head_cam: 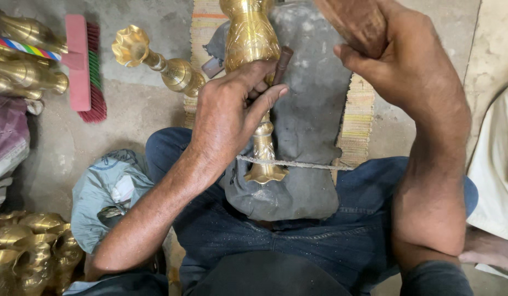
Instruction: The person sits cross-legged on the floor with a brass vase held upright in a cloth pad on their lap. They hold a chisel against the vase surface and strike it with a wooden mallet, repositioning the chisel repeatedly to engrave decorative patterns into the brass.
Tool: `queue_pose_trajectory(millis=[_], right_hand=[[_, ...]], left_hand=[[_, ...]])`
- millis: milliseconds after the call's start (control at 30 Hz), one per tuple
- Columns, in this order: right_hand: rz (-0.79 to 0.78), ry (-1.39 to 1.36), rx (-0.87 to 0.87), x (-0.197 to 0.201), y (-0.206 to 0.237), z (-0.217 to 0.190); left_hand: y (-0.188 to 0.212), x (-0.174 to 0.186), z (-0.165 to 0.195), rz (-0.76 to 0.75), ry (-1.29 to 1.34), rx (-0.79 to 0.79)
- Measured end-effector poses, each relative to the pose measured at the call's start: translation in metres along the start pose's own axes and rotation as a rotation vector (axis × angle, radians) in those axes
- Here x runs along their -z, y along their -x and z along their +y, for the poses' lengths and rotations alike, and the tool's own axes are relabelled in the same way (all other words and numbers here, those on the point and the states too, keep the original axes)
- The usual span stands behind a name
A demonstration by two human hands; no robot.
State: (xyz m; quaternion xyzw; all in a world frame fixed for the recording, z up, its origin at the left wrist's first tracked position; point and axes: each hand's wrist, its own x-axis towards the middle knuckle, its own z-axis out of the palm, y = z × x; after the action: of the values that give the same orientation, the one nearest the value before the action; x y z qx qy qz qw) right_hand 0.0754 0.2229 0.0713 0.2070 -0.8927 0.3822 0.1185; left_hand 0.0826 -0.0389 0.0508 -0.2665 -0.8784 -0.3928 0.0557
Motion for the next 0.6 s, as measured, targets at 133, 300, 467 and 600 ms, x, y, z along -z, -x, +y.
queue_pose_trajectory(millis=[133,300,467,600], right_hand=[[0.018,0.382,0.030,-0.0017,-0.0019,0.0012],[-0.055,0.423,0.062,-0.0051,-0.0047,0.0034],[-0.052,0.321,0.057,-0.0045,-0.0035,0.0057],[0.025,0.268,0.065,-0.0027,0.0027,0.0080]], left_hand=[[-0.0012,-0.0010,-0.0012,0.010,-0.006,-0.004],[0.0023,-0.0018,-0.0053,0.019,0.005,-0.031],[0.0058,-0.0050,-0.0077,0.012,0.022,-0.013],[0.0064,-0.0035,-0.0078,0.042,0.046,-0.059]])
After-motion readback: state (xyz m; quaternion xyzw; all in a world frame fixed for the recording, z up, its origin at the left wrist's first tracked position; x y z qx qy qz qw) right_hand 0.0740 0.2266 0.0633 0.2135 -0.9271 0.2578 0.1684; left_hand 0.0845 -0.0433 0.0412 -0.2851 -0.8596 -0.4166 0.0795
